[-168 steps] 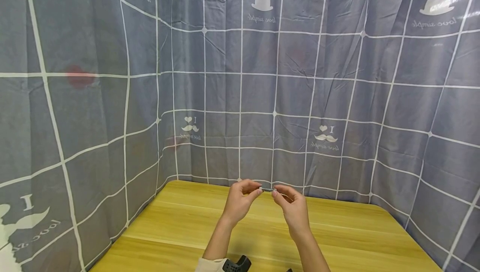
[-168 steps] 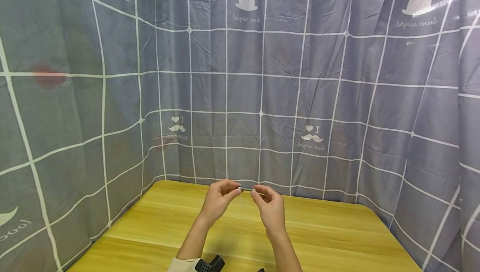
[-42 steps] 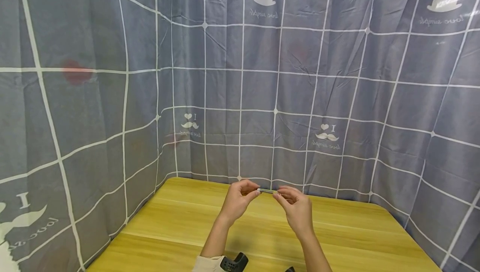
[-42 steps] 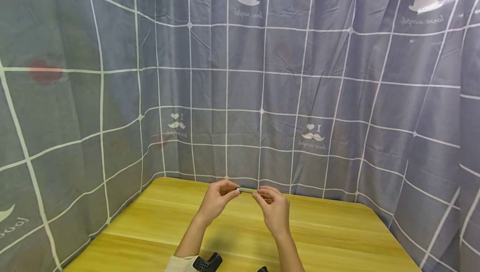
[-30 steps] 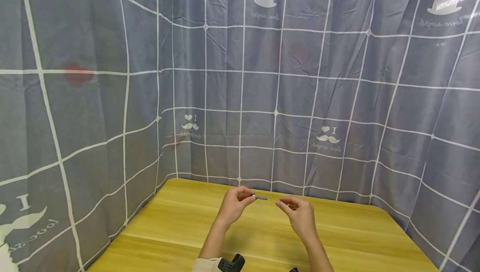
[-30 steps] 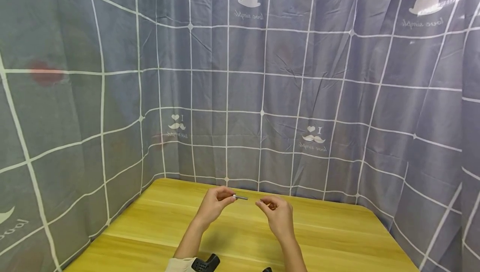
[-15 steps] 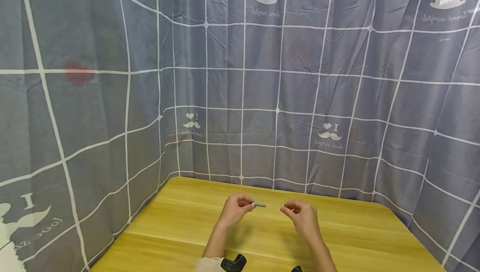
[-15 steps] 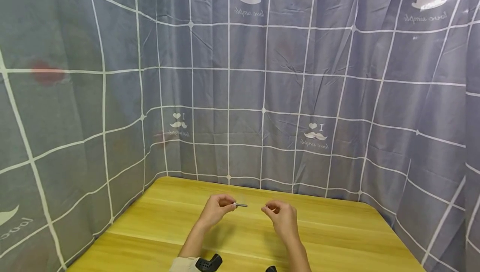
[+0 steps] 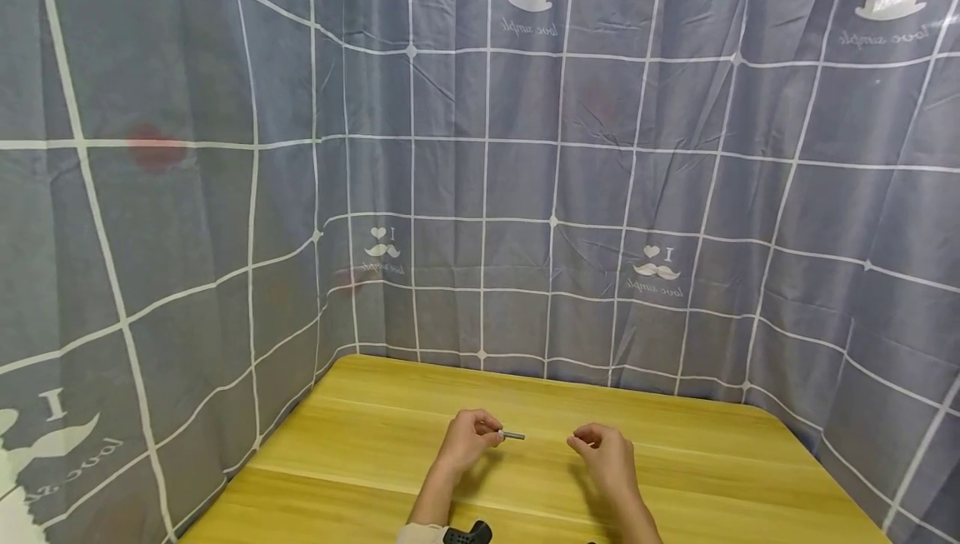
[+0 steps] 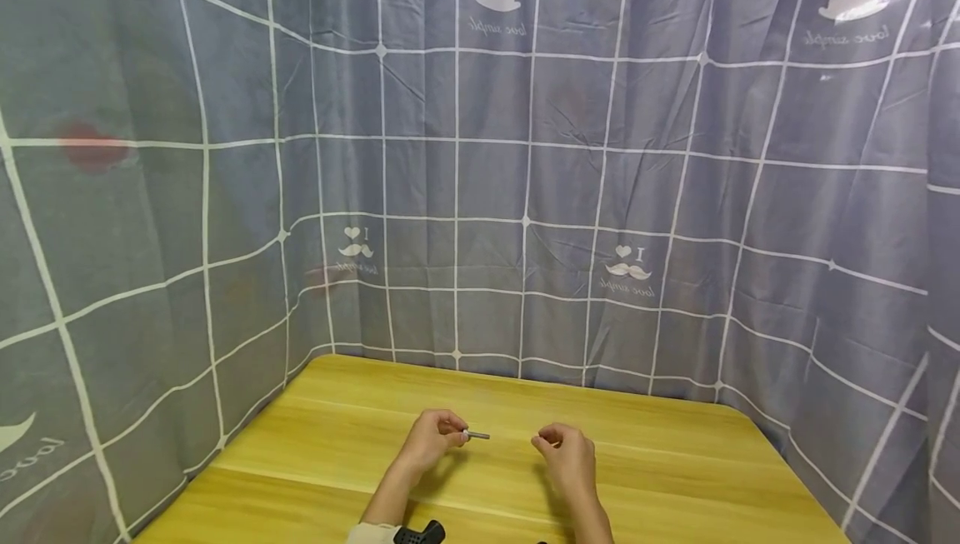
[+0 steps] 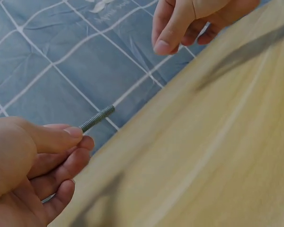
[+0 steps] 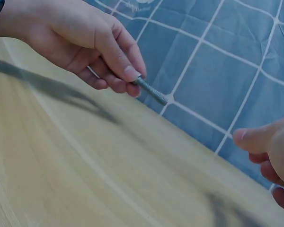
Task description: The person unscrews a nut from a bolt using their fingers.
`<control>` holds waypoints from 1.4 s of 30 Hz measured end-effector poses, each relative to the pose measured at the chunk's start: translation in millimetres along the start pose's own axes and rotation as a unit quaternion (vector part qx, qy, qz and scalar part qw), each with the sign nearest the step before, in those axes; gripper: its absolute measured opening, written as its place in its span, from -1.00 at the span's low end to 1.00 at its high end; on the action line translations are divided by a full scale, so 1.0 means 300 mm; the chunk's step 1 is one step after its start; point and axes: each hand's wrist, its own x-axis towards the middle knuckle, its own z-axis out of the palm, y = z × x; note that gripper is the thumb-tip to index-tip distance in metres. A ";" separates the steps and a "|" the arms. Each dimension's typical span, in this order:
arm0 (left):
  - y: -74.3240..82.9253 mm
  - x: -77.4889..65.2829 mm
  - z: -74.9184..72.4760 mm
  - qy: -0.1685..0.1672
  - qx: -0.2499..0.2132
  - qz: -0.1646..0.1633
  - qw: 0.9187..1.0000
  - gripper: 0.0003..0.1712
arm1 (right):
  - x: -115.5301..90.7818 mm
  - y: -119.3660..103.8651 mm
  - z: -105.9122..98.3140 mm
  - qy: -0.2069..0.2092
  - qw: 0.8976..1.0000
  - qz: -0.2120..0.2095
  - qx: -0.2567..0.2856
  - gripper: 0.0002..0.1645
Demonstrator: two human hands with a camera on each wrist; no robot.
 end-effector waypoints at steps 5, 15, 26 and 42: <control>-0.023 -0.018 0.006 -0.013 0.052 0.000 0.999 -0.93 | -0.006 0.038 0.009 -0.014 0.999 0.020 -0.024 -0.94; -0.040 -0.022 0.015 0.004 0.095 0.015 0.995 -0.93 | -0.014 0.062 0.024 -0.048 0.992 0.082 -0.077 -0.96; -0.057 -0.019 0.012 0.022 0.161 0.031 0.986 -0.91 | -0.017 0.061 0.049 -0.059 0.989 0.094 -0.094 -0.90; -0.039 0.003 -0.025 0.063 0.101 0.023 0.993 -0.37 | 0.010 0.051 0.013 -0.063 0.995 0.059 -0.054 -0.75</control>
